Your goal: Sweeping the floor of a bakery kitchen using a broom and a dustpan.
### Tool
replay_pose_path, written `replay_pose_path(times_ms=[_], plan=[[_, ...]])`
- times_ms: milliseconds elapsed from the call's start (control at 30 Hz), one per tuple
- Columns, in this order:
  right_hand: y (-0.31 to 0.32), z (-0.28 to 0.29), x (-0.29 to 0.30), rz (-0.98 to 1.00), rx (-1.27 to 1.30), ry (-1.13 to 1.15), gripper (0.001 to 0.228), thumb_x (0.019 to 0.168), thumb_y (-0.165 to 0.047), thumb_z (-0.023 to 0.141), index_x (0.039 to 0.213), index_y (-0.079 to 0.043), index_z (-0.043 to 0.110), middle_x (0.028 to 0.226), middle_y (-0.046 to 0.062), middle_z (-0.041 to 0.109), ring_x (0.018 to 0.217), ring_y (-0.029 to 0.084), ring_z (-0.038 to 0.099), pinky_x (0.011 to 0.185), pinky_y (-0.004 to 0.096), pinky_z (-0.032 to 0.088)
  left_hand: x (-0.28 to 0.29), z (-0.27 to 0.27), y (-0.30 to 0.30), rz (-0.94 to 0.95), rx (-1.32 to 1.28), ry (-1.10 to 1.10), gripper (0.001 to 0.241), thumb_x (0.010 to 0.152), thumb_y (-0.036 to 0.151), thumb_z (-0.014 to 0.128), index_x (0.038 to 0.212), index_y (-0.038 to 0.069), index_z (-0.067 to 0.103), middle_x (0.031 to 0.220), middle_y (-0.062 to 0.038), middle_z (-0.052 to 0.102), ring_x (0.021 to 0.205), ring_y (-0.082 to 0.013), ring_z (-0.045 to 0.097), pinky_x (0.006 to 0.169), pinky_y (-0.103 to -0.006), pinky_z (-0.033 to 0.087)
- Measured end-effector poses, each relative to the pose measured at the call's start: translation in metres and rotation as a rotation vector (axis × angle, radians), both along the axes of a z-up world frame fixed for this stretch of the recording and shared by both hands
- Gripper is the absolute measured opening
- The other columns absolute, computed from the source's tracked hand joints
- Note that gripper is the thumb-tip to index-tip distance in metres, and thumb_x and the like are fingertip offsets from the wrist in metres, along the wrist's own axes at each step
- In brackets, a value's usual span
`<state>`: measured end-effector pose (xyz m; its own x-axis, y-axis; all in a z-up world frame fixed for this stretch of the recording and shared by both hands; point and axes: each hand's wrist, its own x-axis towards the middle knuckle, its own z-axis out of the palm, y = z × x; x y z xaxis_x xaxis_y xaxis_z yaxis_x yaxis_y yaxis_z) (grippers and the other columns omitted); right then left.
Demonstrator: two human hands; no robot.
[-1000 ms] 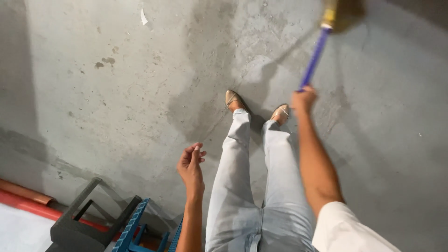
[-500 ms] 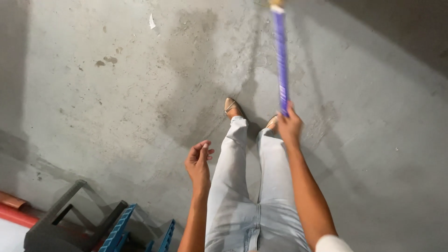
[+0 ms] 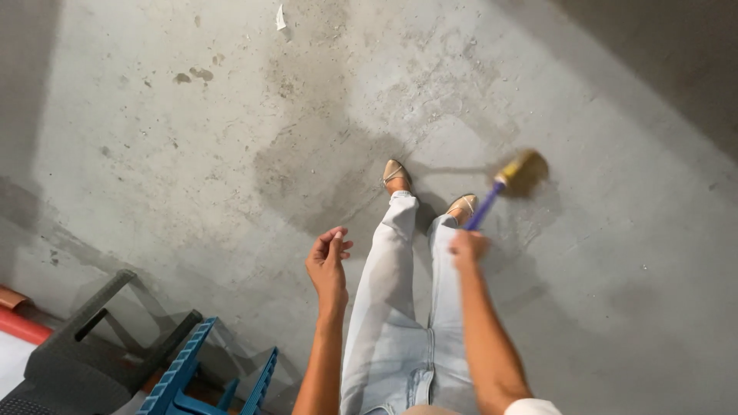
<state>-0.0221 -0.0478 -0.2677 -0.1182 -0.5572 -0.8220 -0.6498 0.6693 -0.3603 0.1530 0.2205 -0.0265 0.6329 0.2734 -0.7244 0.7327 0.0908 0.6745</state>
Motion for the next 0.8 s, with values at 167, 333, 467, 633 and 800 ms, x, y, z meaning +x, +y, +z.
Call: replay_pose_path(times_ms=[167, 333, 467, 633, 800], plan=[[0.142, 0.074, 0.146, 0.232, 0.145, -0.226, 0.011, 0.086, 0.0, 0.065, 0.094, -0.002, 0.057, 0.06, 0.002, 0.053, 0.041, 0.012, 0.05, 0.033, 0.031, 0.039, 0.005, 0.0, 0.004, 0.031, -0.005, -0.029, 0.019, 0.098, 0.016, 0.066, 0.11, 0.002, 0.073, 0.106, -0.006, 0.076, 0.082, -0.0123, 0.069, 0.068, -0.0244, 0.05], [0.116, 0.134, 0.21, 0.437, 0.248, -0.441, 0.034, 0.089, -0.001, 0.068, 0.121, -0.006, 0.061, 0.061, 0.0, 0.051, 0.041, 0.009, 0.048, 0.032, 0.028, 0.039, 0.009, 0.0, 0.004, 0.037, -0.041, -0.067, 0.019, 0.099, 0.015, 0.066, 0.11, 0.002, 0.073, 0.106, -0.006, 0.076, 0.083, -0.012, 0.07, 0.069, -0.0244, 0.051], [0.053, 0.183, 0.149, 0.592, 0.261, -0.441, 0.062, 0.092, -0.001, 0.068, 0.15, -0.016, 0.053, 0.064, -0.004, 0.051, 0.044, 0.003, 0.039, 0.035, 0.023, 0.03, 0.01, 0.005, 0.008, 0.009, -0.002, -0.036, 0.019, 0.098, 0.015, 0.066, 0.109, 0.002, 0.074, 0.106, -0.006, 0.077, 0.083, -0.0119, 0.07, 0.068, -0.0245, 0.051], [0.002, 0.203, 0.009, 0.516, 0.057, -0.224, 0.065, 0.091, -0.003, 0.068, 0.152, -0.018, 0.051, 0.063, -0.005, 0.046, 0.045, 0.005, 0.04, 0.035, 0.025, 0.03, 0.008, -0.002, 0.02, 0.042, -0.009, -0.042, 0.019, 0.099, 0.016, 0.065, 0.109, 0.003, 0.073, 0.105, -0.006, 0.076, 0.083, -0.0119, 0.07, 0.068, -0.0245, 0.051], [-0.081, 0.108, -0.082, 0.101, -0.012, 0.075, 0.028, 0.09, 0.01, 0.063, 0.118, 0.013, 0.065, 0.065, 0.004, 0.055, 0.046, 0.012, 0.047, 0.037, 0.027, 0.035, -0.003, -0.008, 0.028, 0.087, -0.041, -0.054, 0.019, 0.098, 0.016, 0.066, 0.109, 0.002, 0.073, 0.106, -0.006, 0.076, 0.081, -0.0119, 0.069, 0.068, -0.0245, 0.05]])
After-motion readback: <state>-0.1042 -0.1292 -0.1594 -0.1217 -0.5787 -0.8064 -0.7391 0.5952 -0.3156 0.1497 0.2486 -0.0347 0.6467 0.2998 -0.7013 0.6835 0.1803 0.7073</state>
